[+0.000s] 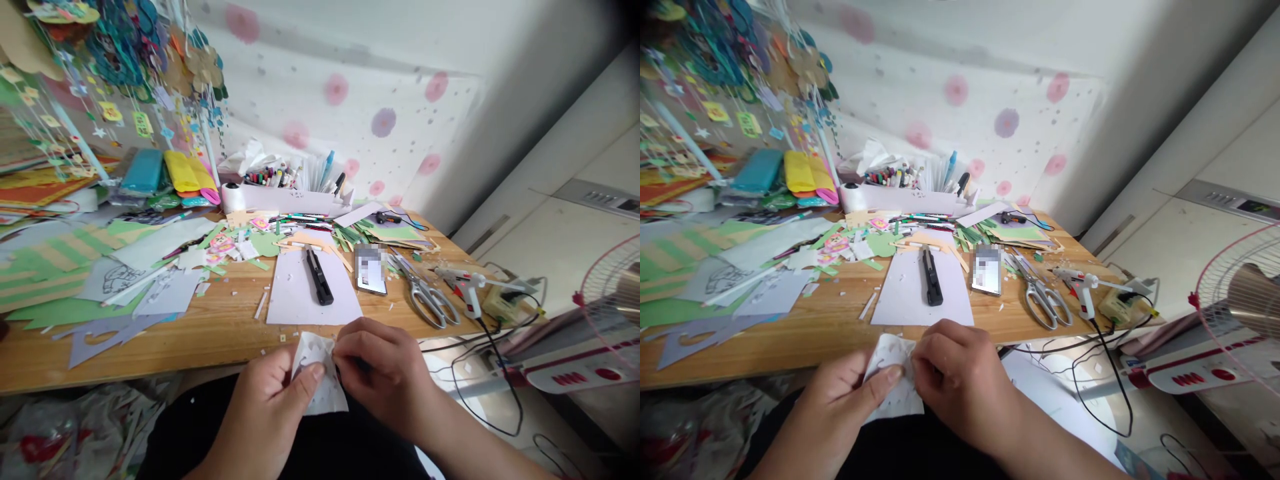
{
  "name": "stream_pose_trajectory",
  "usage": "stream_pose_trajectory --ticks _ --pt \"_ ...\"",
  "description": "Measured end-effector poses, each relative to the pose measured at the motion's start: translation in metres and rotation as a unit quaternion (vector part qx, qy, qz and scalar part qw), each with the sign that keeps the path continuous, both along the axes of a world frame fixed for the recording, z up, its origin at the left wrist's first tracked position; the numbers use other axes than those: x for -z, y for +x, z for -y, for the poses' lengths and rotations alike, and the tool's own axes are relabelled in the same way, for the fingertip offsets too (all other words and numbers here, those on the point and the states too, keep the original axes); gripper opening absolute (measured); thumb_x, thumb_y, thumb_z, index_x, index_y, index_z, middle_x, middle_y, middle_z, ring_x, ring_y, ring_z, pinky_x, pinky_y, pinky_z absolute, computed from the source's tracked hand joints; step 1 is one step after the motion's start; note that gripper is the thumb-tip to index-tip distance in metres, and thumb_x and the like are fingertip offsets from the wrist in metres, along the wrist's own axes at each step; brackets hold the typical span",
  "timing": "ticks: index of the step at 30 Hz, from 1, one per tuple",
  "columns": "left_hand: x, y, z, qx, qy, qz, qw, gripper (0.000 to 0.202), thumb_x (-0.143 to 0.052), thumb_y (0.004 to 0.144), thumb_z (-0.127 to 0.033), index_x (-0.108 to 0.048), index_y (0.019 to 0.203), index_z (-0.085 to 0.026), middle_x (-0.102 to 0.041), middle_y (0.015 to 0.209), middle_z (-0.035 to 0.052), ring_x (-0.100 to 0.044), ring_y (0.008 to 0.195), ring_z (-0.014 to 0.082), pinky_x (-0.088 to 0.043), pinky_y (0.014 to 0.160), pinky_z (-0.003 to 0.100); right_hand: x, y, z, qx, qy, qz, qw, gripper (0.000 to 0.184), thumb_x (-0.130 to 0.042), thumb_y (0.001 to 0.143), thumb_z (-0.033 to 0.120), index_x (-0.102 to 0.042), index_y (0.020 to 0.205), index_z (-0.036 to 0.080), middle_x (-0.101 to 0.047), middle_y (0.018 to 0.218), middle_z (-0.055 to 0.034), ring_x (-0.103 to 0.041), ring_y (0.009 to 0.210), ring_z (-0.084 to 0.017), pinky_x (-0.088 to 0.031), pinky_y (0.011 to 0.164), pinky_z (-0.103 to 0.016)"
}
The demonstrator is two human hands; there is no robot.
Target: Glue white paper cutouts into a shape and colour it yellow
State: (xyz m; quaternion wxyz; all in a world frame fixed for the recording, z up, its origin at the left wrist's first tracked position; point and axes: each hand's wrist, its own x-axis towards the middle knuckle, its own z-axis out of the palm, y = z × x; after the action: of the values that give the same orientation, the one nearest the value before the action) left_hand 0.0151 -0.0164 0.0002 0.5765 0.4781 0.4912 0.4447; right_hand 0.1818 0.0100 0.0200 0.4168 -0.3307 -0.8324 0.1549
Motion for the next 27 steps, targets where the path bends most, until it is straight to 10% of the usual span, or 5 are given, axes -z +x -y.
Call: stream_pose_trajectory --ticks 16,27 --pt "0.008 -0.005 -0.004 -0.012 -0.015 -0.032 0.999 0.022 -0.067 0.077 -0.037 -0.067 0.067 -0.018 -0.061 0.061 0.0015 -0.051 0.059 0.0177 -0.04 0.053 0.026 0.001 0.0 -0.002 -0.001 0.123 0.179 0.976 0.014 -0.049 0.091 0.01 -0.063 0.09 0.013 -0.068 0.079 -0.01 -0.065 0.067 -0.02 -0.05 0.057 -0.03" --pt "0.002 0.002 -0.004 0.031 -0.088 0.259 0.961 0.016 -0.07 0.078 -0.033 -0.073 0.075 -0.017 -0.072 0.067 0.0051 -0.062 0.065 0.0169 -0.046 0.064 0.027 0.012 0.004 -0.003 -0.058 -0.089 -0.15 0.983 0.016 -0.059 0.083 0.005 -0.067 0.09 0.017 -0.068 0.077 -0.0064 -0.066 0.07 -0.016 -0.055 0.064 -0.028"
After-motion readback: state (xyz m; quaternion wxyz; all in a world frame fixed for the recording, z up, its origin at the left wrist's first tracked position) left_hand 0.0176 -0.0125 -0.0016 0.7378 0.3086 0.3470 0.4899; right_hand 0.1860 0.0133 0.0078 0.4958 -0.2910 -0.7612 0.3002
